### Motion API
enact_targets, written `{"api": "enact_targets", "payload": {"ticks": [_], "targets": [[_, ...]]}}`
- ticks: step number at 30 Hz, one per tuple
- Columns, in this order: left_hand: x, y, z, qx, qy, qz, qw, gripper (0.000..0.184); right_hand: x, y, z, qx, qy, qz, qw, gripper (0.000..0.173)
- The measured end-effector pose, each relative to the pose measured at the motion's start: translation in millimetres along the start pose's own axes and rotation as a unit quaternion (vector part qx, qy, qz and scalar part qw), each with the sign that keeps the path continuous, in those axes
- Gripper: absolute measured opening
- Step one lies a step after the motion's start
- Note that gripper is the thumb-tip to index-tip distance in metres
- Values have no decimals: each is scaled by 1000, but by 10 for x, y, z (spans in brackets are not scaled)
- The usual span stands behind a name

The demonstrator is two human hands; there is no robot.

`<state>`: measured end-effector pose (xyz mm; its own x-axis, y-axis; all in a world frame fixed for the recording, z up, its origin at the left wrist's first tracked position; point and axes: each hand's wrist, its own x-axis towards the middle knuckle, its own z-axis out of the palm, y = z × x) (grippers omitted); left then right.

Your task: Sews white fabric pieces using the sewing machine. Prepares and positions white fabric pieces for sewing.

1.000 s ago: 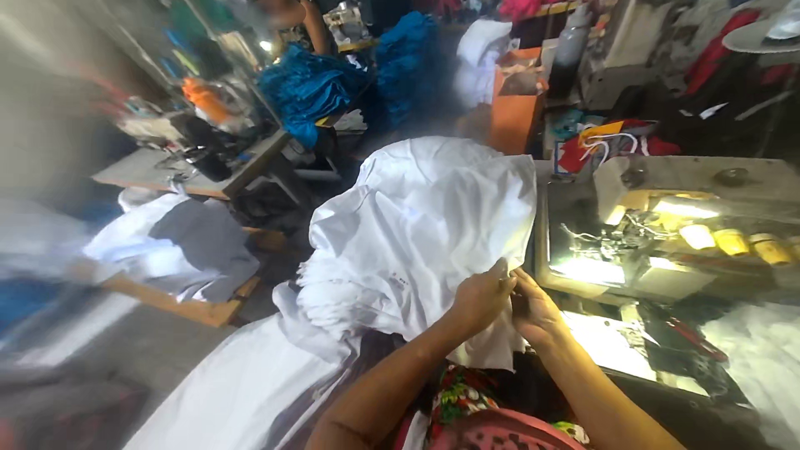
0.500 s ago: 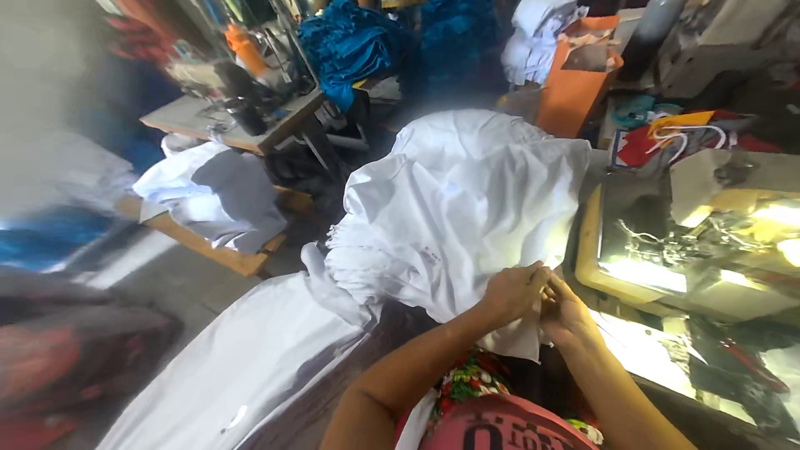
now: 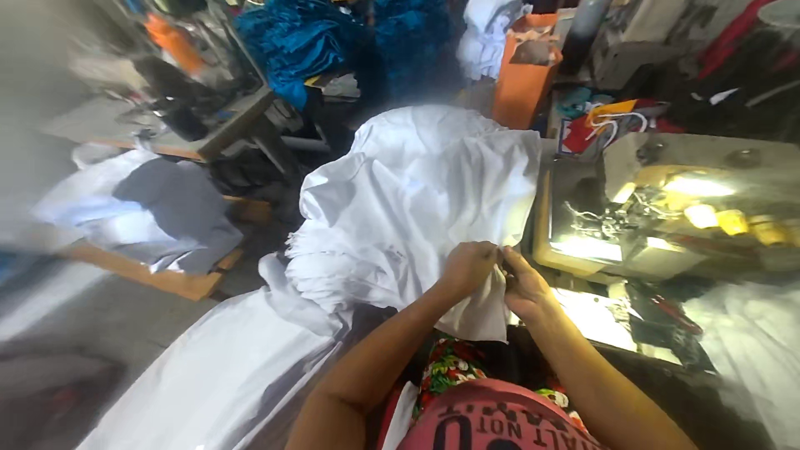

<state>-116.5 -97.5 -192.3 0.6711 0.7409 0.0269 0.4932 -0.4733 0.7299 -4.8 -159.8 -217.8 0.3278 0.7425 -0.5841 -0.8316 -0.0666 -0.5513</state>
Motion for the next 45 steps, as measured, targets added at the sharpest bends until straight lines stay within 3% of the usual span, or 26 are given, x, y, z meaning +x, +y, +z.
{"api": "enact_targets", "payload": {"ticks": [2,4,7,8,9,10,11,12,14,15,17,19,20,21,23,24,25,27,29,32,34,36,39,42,45], "targets": [[58,-22,-36,-24,3,-28,999,27,20,-27,-38,-16,-19,-39,999,9],[182,-89,-83,-146,12,-91,985,29,41,-108,-67,-18,-50,-59,997,15],[343,30,-319,-437,79,-219,869,25,83,-308,-25,-36,-97,-92,990,25],[375,107,-476,-486,83,-226,840,25,80,-405,7,-60,-112,-117,985,22],[396,183,-641,-499,79,-208,837,26,54,-516,45,-105,-127,-153,974,17],[404,256,-811,-479,66,-168,859,26,-20,-641,90,-178,-142,-204,952,11],[399,318,-982,-425,52,-108,897,22,-114,-778,110,-259,-167,-266,913,8],[389,368,-1159,-339,41,-35,939,16,-222,-931,116,-361,-189,-333,850,11],[324,476,-1491,-67,41,98,992,8,-438,-1198,145,-549,-145,-462,681,19],[258,529,-1594,71,70,142,985,13,-524,-1274,152,-600,-95,-516,604,19],[113,567,-1602,217,179,210,936,15,-641,-1315,165,-612,3,-610,503,20],[-6,573,-1453,237,313,260,882,16,-701,-1243,162,-570,44,-674,468,22],[-55,557,-1370,204,348,275,873,16,-699,-1187,147,-534,26,-687,492,23],[-101,535,-1288,140,354,274,883,16,-675,-1126,129,-489,-15,-678,549,22],[-158,486,-1103,-80,311,202,925,17,-656,-984,121,-385,-119,-551,731,19],[-166,467,-1021,-194,273,136,932,15,-667,-921,136,-325,-144,-449,819,18],[-165,450,-966,-295,231,64,925,15,-677,-882,150,-269,-153,-353,883,18],[-147,442,-927,-428,176,-59,885,23,-670,-845,150,-194,-158,-234,940,22],[-131,429,-934,-457,163,-105,868,25,-627,-805,115,-176,-162,-198,951,23],[-130,245,-890,-333,157,-26,929,15,-497,-701,-5,-245,-161,-229,928,17],[-163,50,-840,-129,158,66,977,14,-345,-555,-169,-346,-160,-329,864,9],[-200,-123,-750,35,150,95,984,17,-131,-340,-389,-411,-160,-441,782,12],[-229,-367,-498,136,101,27,985,23,164,10,-674,-447,-139,-510,722,17],[-222,-501,-286,169,74,-57,981,29,252,158,-783,-476,-109,-484,726,21],[-214,-415,-270,177,95,-56,978,33,175,63,-753,-498,-117,-467,721,19]]}}
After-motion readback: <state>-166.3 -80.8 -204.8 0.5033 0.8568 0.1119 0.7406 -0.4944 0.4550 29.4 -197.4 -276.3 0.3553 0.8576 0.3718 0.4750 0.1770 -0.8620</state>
